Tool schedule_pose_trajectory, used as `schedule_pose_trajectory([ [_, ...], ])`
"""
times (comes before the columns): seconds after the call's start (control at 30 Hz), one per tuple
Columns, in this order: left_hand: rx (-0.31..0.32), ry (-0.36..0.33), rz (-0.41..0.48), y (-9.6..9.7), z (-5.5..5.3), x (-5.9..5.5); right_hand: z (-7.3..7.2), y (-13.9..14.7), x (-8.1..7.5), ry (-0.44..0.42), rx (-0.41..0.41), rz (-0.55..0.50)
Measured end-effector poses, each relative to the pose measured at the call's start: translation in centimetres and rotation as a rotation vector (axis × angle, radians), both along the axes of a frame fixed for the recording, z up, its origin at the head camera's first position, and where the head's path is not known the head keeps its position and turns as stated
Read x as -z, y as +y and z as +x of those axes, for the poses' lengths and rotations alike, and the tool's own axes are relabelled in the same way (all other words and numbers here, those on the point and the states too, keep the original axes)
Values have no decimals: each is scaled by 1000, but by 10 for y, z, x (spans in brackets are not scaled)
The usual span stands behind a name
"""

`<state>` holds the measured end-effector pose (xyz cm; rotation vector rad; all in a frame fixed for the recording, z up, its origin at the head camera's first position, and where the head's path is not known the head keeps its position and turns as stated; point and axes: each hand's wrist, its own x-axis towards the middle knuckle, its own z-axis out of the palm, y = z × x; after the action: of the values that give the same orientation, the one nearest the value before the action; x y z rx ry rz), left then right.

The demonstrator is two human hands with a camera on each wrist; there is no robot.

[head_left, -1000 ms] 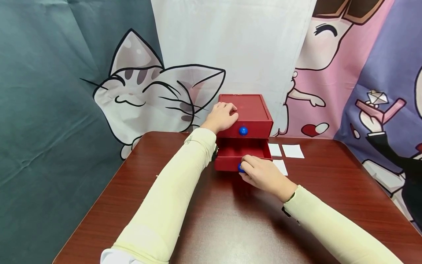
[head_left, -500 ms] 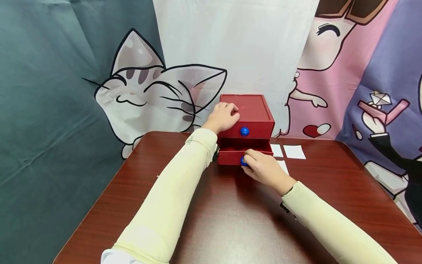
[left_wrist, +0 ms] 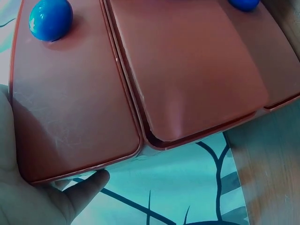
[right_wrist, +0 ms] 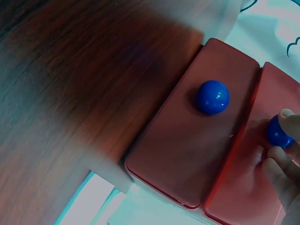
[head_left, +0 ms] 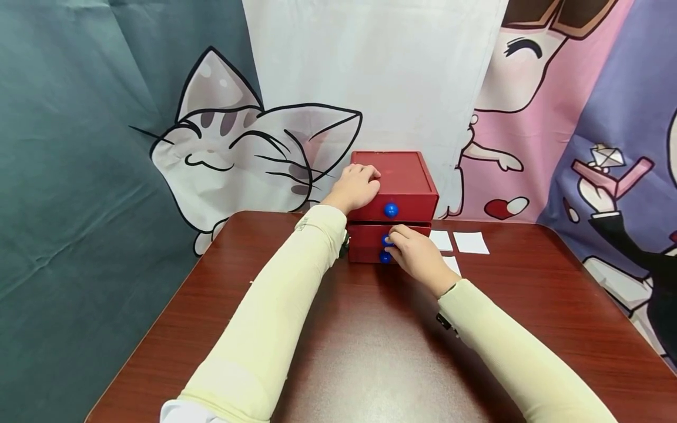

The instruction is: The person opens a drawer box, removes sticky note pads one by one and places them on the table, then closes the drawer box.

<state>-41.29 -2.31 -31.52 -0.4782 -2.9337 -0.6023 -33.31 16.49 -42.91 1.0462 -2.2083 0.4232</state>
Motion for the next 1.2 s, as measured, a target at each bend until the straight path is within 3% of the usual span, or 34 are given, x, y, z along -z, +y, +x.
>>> schedule_pose_trajectory([
  [0.33, 21, -20, 18, -1, 3, -6, -10, -2, 8, -4, 27, -78],
  [0.77, 31, -44, 2, -2, 8, -18, -14, -10, 15, -10, 72, -111],
  [1.07, -31, 0, -48, 5, 3, -4, -10, -2, 28, 39, 101, -134],
  [1.2, -32, 26, -59, 6, 2, -1, -7, 0, 31, 34, 104, -47],
])
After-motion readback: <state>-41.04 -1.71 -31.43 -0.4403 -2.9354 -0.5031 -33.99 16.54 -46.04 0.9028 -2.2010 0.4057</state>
